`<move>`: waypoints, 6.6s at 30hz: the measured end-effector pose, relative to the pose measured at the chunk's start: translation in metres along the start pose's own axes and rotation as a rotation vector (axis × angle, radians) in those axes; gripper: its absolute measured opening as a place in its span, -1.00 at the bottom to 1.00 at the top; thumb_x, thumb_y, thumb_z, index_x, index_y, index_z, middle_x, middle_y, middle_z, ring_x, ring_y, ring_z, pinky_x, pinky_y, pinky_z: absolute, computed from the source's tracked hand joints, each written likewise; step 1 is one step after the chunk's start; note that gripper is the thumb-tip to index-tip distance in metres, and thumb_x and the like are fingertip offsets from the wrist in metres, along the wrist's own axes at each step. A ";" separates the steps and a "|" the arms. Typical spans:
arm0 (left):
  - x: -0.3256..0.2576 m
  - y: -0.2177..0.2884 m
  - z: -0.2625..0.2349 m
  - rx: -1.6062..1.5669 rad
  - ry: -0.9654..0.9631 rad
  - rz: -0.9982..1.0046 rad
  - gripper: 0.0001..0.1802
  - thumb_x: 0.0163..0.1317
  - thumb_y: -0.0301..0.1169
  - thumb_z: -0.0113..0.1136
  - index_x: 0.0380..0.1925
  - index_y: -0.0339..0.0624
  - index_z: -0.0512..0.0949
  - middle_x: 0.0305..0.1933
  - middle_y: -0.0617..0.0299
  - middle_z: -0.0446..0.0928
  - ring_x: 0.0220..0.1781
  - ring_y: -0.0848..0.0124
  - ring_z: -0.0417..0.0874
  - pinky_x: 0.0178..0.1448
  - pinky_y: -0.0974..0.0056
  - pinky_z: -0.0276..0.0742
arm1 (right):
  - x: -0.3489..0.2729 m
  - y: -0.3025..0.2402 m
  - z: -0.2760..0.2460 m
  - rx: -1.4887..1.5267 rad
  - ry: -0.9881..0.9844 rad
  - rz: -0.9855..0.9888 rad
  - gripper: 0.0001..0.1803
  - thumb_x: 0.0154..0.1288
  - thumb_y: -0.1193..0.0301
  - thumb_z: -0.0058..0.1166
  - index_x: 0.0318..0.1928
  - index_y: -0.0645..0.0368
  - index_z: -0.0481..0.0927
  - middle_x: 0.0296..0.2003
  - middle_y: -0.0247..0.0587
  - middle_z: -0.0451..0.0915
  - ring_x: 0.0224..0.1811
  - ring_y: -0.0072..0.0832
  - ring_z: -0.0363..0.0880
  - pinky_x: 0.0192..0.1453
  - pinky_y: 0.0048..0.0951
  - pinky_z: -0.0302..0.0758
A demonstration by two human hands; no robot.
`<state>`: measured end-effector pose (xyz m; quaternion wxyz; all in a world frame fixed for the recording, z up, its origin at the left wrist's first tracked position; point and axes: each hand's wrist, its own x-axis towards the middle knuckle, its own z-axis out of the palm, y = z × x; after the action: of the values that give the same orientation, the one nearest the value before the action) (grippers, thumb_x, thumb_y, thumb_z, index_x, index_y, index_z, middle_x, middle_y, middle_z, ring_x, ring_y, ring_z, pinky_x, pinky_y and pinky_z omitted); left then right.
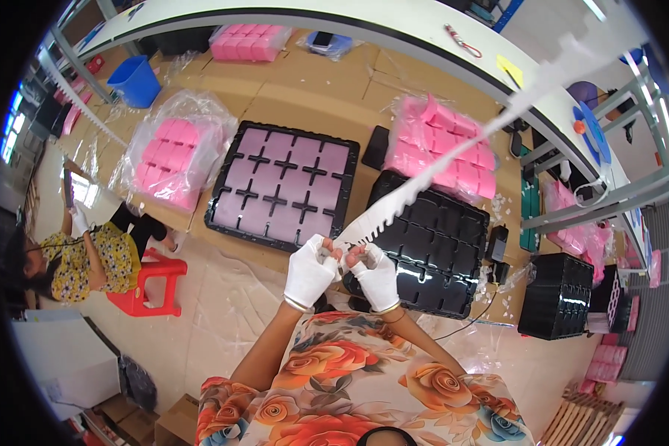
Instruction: The person assembles pink foam pads into black plastic grid trays by hand, also separating foam strips.
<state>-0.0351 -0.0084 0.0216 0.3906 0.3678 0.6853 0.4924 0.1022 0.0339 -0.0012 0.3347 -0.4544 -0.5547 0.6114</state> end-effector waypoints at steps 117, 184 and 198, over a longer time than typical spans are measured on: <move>-0.006 -0.035 0.050 -0.297 0.025 -0.129 -0.83 0.15 -0.47 0.17 -0.28 -0.34 0.53 -0.45 0.19 0.59 -0.49 0.53 0.59 -0.50 0.46 0.50 | 0.022 -0.013 -0.043 -0.585 -0.184 -0.094 -0.90 0.10 0.47 0.03 -0.35 0.22 0.49 -0.52 -0.08 0.56 -0.47 -0.30 0.58 -0.36 -0.39 0.47; -0.029 -0.038 0.026 0.000 0.045 -0.081 -0.88 0.04 -0.58 0.21 -0.39 -0.36 0.51 -0.51 0.19 0.55 -0.54 0.54 0.57 -0.53 0.44 0.48 | 0.003 0.061 -0.067 -1.002 -0.042 -0.467 -0.97 -0.04 0.53 -0.02 -0.56 0.17 0.47 -0.54 -0.11 0.48 -0.42 -0.14 0.47 -0.33 -0.17 0.39; -0.016 -0.059 0.030 -0.234 -0.039 -0.245 -0.93 0.07 -0.58 0.19 -0.41 -0.32 0.52 -0.48 0.22 0.57 -0.54 0.55 0.54 -0.49 0.49 0.43 | -0.020 0.046 -0.068 -0.600 -0.038 -0.391 -0.85 -0.07 0.69 0.05 -0.46 0.22 0.41 -0.51 -0.19 0.43 -0.47 -0.33 0.45 -0.37 -0.42 0.42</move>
<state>-0.0080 -0.0249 -0.0384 0.5010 0.2432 0.6553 0.5103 0.1764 0.0337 -0.0407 0.2868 -0.4065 -0.7920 0.3541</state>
